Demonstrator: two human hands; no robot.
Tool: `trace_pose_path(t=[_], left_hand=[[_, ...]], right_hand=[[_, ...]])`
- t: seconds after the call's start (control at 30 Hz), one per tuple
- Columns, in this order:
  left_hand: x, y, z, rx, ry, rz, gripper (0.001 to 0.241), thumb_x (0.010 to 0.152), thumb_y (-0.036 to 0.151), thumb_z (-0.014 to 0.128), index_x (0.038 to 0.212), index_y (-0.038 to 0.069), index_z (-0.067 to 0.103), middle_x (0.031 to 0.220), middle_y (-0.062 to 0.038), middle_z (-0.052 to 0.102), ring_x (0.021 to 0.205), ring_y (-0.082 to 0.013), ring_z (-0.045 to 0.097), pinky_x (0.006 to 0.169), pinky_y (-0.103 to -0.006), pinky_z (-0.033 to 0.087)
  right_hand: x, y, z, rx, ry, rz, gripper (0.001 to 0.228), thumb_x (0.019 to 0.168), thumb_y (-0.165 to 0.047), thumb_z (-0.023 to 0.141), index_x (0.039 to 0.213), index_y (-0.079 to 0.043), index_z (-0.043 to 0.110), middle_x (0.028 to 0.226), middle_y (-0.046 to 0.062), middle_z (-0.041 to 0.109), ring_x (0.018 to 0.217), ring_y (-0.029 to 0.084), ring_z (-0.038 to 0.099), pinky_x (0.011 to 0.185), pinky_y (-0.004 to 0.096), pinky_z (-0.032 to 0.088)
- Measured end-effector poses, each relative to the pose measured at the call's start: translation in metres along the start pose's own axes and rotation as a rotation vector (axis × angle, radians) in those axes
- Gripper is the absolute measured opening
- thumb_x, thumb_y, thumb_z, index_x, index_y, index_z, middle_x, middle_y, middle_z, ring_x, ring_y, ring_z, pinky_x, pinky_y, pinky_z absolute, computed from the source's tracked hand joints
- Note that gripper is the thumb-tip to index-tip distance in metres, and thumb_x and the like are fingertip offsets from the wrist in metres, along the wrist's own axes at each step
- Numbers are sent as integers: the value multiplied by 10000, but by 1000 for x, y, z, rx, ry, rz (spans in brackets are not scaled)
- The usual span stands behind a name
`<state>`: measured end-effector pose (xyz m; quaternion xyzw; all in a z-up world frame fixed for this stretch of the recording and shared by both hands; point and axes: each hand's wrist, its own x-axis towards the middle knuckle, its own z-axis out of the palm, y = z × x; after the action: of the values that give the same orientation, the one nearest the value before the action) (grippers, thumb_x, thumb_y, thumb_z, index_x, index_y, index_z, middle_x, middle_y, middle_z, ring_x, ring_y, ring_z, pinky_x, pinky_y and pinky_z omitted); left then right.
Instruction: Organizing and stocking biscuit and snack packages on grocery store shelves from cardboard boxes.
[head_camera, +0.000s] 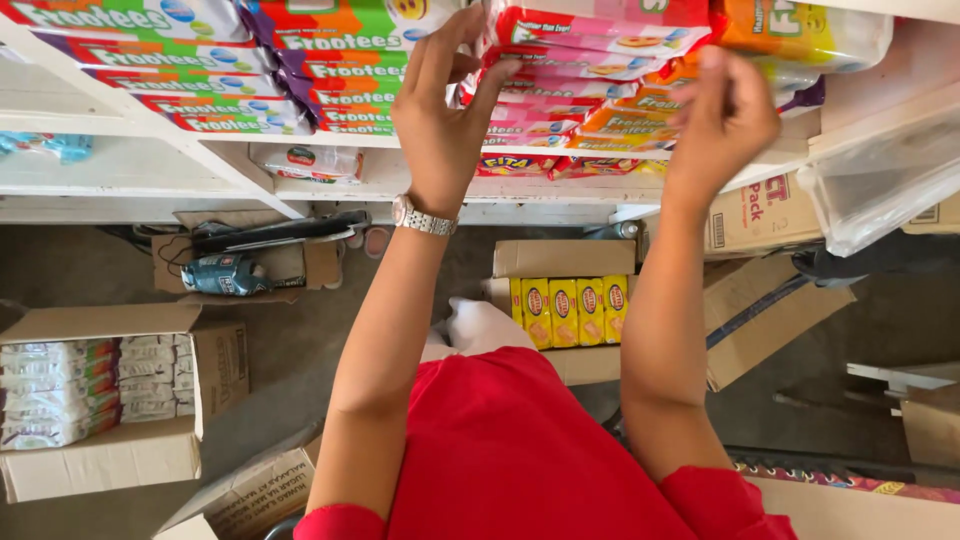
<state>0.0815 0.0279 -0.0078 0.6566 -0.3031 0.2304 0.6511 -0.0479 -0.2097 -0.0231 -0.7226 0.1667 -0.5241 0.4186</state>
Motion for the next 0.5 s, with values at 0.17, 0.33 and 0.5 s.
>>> trace_pose_path(t=[0.17, 0.33, 0.5], left_hand=[[0, -19, 16, 13, 10, 51, 332, 973, 41, 799, 1276, 103, 679, 1098, -27, 740, 893, -127, 738, 815, -271, 613], [-2, -13, 19, -95, 9, -11, 291, 1004, 6, 773, 1262, 105, 684, 1100, -29, 748, 944, -128, 760, 848, -259, 651], [-2, 2, 25, -57, 69, 2, 339, 966, 0, 801, 1273, 50, 664, 1116, -68, 726, 999, -147, 730, 868, -278, 631]], right_hand=[[16, 52, -48, 165, 358, -123, 173, 1114, -150, 664, 1213, -12, 695, 972, 39, 701, 857, 100, 635, 755, 254, 513], [9, 58, -47, 104, 250, -93, 258, 1114, -162, 681, 1332, -24, 675, 1151, 24, 692, 1017, 114, 637, 894, 300, 565], [16, 52, -63, 152, 377, -145, 425, 1112, -188, 708, 1465, -48, 518, 1487, 33, 492, 1261, 168, 604, 1117, 349, 534]])
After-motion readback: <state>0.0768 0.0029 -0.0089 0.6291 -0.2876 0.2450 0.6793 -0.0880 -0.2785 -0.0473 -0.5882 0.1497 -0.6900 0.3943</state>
